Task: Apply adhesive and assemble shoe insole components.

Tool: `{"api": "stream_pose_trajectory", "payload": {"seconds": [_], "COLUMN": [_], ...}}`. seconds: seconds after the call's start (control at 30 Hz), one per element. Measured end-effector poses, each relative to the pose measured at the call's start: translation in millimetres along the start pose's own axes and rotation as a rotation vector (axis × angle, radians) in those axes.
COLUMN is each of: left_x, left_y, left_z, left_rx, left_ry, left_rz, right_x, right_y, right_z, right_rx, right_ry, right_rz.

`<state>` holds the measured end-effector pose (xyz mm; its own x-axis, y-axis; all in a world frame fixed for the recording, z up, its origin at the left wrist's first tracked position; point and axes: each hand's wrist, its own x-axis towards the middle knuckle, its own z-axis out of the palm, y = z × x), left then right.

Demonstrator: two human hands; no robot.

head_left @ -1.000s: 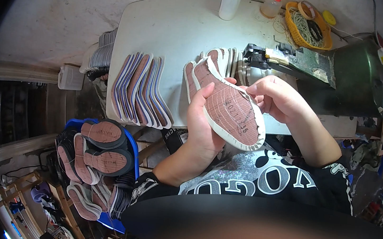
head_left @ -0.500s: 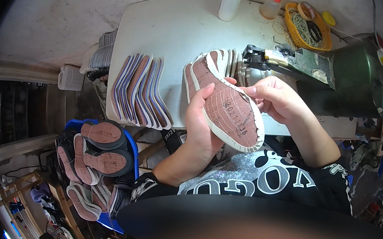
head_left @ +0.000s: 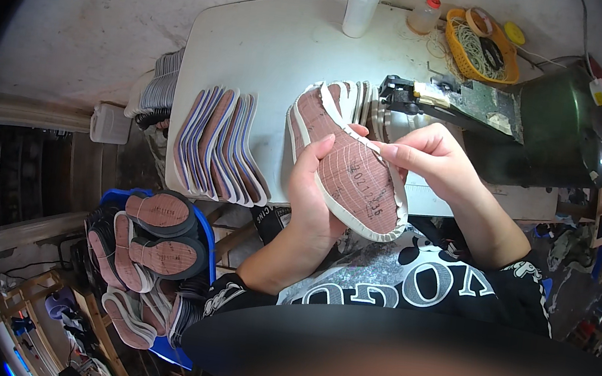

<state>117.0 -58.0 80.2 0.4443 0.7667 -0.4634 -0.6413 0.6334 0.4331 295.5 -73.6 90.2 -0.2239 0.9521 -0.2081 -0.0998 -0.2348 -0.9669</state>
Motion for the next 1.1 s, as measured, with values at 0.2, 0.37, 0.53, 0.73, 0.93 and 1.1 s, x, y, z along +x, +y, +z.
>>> {"api": "stream_pose_trajectory", "payload": {"seconds": [0.2, 0.37, 0.53, 0.73, 0.93, 1.1], "left_x": [0, -1, 2, 2, 1, -3], "left_y": [2, 2, 2, 3, 3, 4], "left_z": [-5, -5, -12, -11, -8, 2], "left_rx": [-0.015, 0.007, -0.057, -0.112, -0.092, 0.042], "left_ry": [-0.113, -0.111, -0.139, -0.213, -0.203, -0.06], "left_rz": [0.027, 0.058, 0.064, 0.073, 0.073, 0.086], "right_x": [5, 4, 8, 4, 3, -2], "right_y": [-5, -17, -7, -2, -5, -20], "right_z": [-6, -5, -5, -8, -9, -7], "right_rx": [-0.003, -0.21, -0.026, 0.121, 0.042, -0.085], "right_ry": [-0.063, -0.107, -0.114, -0.176, -0.157, -0.052], "right_rz": [0.035, 0.018, 0.061, 0.071, 0.023, -0.034]}}
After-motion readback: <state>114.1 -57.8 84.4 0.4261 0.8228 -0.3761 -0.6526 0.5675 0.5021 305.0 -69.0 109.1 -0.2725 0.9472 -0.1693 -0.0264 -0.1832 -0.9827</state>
